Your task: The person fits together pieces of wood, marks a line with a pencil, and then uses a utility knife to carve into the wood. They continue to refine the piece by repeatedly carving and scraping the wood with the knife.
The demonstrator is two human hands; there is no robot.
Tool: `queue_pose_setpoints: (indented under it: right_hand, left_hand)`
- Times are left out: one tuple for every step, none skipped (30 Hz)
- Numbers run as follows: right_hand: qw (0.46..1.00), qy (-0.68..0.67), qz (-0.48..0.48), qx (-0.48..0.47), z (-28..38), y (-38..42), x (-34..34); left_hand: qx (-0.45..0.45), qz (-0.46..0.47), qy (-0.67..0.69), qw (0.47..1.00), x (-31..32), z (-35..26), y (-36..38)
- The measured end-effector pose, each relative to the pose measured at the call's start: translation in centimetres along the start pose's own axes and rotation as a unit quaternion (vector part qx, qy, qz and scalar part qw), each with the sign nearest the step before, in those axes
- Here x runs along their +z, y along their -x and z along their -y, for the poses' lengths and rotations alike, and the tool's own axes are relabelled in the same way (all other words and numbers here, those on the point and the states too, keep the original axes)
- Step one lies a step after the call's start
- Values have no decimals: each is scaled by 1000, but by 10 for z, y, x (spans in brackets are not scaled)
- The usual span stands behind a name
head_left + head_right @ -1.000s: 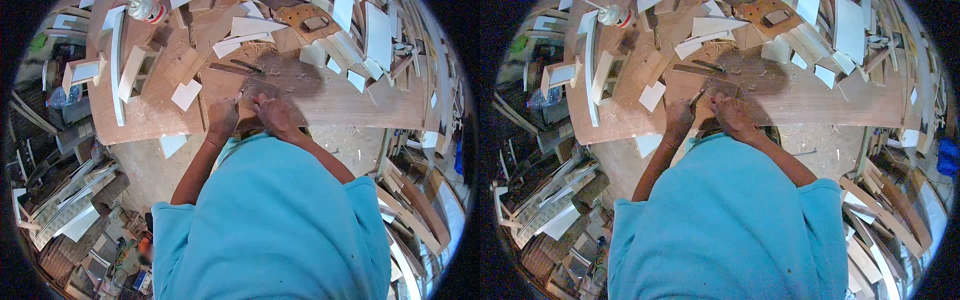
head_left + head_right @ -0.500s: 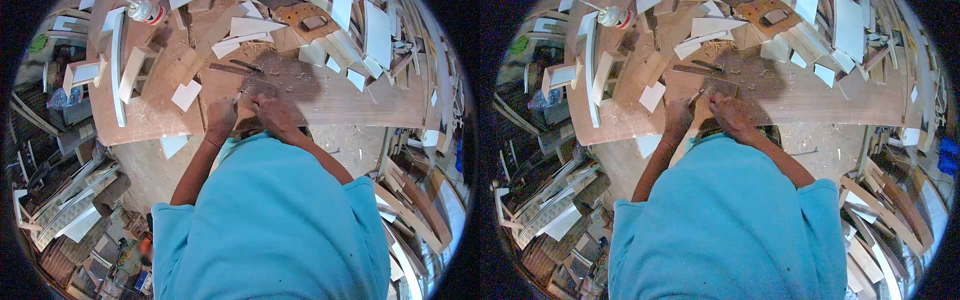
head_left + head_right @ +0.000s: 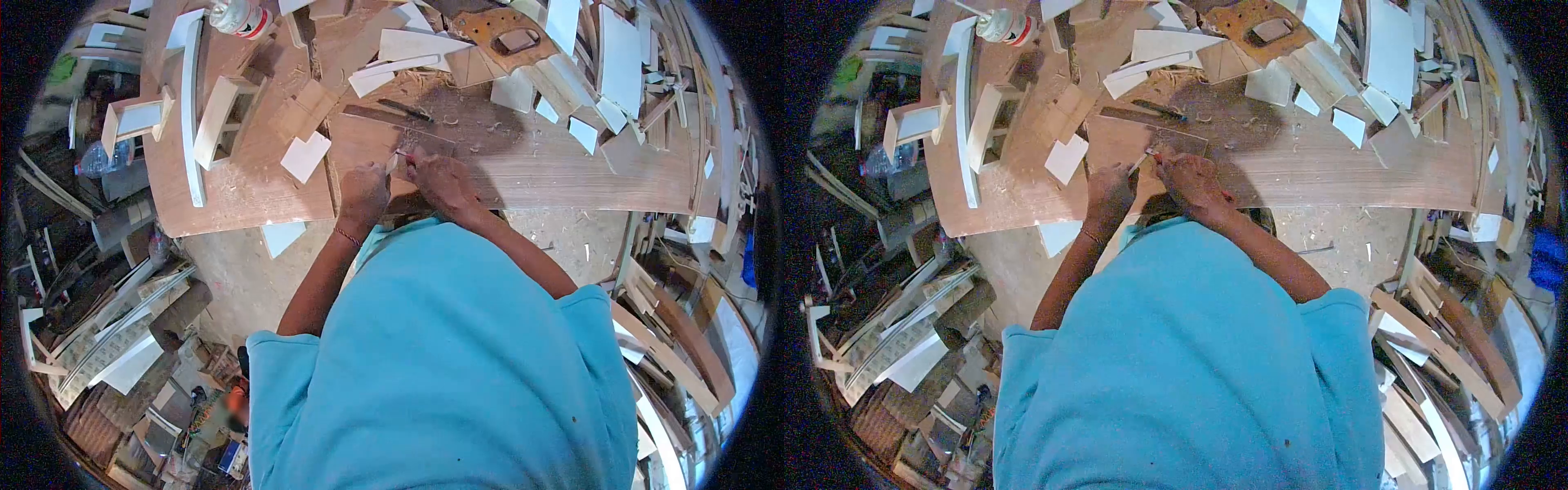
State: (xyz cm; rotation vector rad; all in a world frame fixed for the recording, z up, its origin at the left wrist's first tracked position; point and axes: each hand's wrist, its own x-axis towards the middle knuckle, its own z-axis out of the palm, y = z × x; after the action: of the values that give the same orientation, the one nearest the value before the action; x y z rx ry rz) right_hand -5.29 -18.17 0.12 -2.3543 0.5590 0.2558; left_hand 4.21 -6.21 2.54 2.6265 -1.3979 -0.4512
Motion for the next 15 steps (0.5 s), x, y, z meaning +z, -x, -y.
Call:
queue_pose_setpoints:
  right_hand:
    - [1000,9,10,2,-1,-1,1]
    - [1000,8,8,3,-1,-1,1]
    - [1000,-10,-1,11,1,0,-1]
    - [999,-27,-10,19,3,0,-4]
    - [999,-29,-13,17,2,3,-5]
    - [998,-55,-22,-4,-1,9,-8]
    - [996,-80,-28,-22,-3,13,-9]
    - [996,-80,-24,-19,-3,14,-8]
    - [998,-59,-28,-17,-3,17,-7]
    - [999,-37,-33,-18,-3,17,-7]
    - [999,-37,-32,-19,-3,16,-4]
    - [999,-26,-29,-23,-5,13,-1]
    - [999,-15,-27,-25,-7,9,2]
    - [999,-14,-25,-24,-10,9,7]
    - [999,3,-31,-16,-11,7,11]
  left_hand:
    - [2,0,-1,1000,0,0,0]
    - [-4,2,-1,1000,1,0,0]
    - [-11,4,0,1000,1,0,0]
    - [-11,2,-2,1000,1,0,0]
    - [-3,-8,9,1000,0,-1,1]
    - [4,-19,20,1000,0,0,0]
    - [4,-20,20,1000,2,2,-2]
    - [4,-21,15,1000,5,4,-1]
    - [3,-20,10,1000,8,3,2]
    - [2,-18,11,1000,8,1,4]
    - [7,-29,15,999,7,1,4]
    - [14,-43,17,999,5,1,2]
    - [13,-46,17,999,4,2,1]
    - [8,-36,20,999,5,1,2]
    - [3,-26,23,999,6,-1,3]
